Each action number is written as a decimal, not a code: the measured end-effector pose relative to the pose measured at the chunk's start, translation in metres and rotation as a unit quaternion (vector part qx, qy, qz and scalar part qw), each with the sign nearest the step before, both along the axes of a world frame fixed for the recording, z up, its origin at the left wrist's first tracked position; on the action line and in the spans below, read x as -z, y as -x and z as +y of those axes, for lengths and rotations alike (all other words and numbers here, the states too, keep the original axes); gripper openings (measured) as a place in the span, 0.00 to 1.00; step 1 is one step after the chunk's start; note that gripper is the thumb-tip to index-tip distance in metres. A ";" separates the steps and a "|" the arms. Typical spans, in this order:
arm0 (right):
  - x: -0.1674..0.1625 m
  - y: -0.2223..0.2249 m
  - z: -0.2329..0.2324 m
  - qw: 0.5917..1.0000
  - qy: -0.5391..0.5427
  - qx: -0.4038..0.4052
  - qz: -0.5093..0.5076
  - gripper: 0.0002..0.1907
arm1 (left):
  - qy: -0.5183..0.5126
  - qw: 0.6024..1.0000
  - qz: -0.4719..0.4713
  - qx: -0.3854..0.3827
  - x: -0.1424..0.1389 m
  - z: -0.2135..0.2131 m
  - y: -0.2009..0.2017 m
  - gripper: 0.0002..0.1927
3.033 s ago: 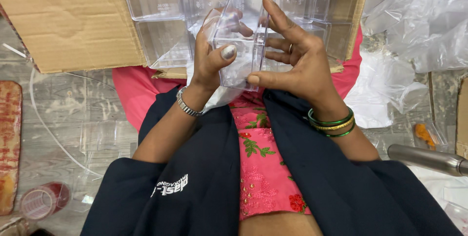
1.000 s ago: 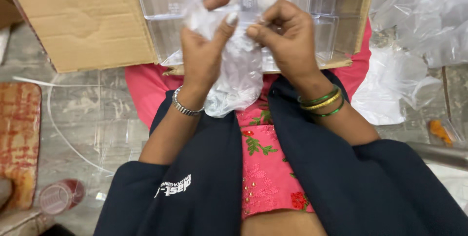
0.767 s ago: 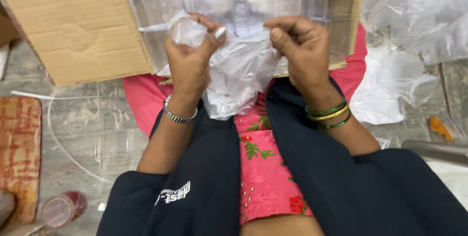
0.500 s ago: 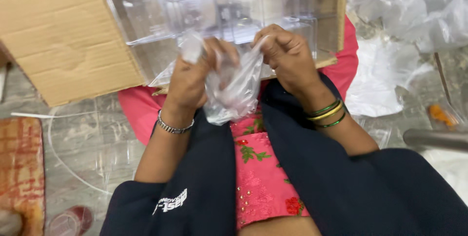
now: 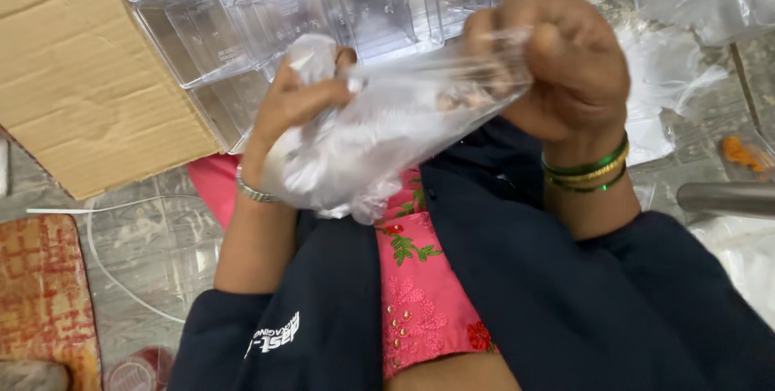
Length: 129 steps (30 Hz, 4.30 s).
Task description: The person sits on the floor with an open cardboard box holding a clear plastic compartment organizer. The person pulls the organizer out of the box, then removes crumpled plastic wrapping and plastic bags from its compartments one at a time, setting the discarded wrap aside.
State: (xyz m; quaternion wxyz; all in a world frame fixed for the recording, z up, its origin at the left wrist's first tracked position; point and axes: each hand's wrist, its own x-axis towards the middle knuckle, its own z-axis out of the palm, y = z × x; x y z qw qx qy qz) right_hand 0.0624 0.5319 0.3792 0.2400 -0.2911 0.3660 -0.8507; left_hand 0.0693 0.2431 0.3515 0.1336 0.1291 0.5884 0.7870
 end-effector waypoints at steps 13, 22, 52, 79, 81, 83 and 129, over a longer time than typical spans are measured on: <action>0.063 0.100 -0.044 0.686 -0.394 0.570 0.221 0.15 | 0.122 0.945 0.039 -0.300 0.012 0.042 0.048 0.06; 0.063 0.036 -0.028 0.930 -0.091 0.338 0.113 0.13 | 0.122 0.967 0.068 -0.213 0.018 0.037 0.009 0.09; 0.210 0.108 0.229 0.635 -0.136 0.673 -0.354 0.48 | 0.224 0.914 0.215 -0.260 0.021 0.055 0.026 0.20; 0.084 0.003 -0.068 0.952 -0.211 0.221 -0.008 0.08 | 0.097 0.953 0.057 -0.280 -0.010 0.018 -0.023 0.10; 0.075 0.004 -0.067 0.960 -0.191 0.182 -0.090 0.11 | 0.121 0.957 0.032 -0.261 -0.007 0.014 -0.027 0.07; 0.071 0.001 -0.069 0.957 -0.197 0.208 -0.049 0.08 | 0.145 0.964 0.021 -0.219 0.002 0.015 -0.030 0.05; 0.130 0.124 -0.067 0.786 -0.389 0.421 0.232 0.20 | 0.465 0.783 0.174 -0.376 0.088 0.014 0.087 0.23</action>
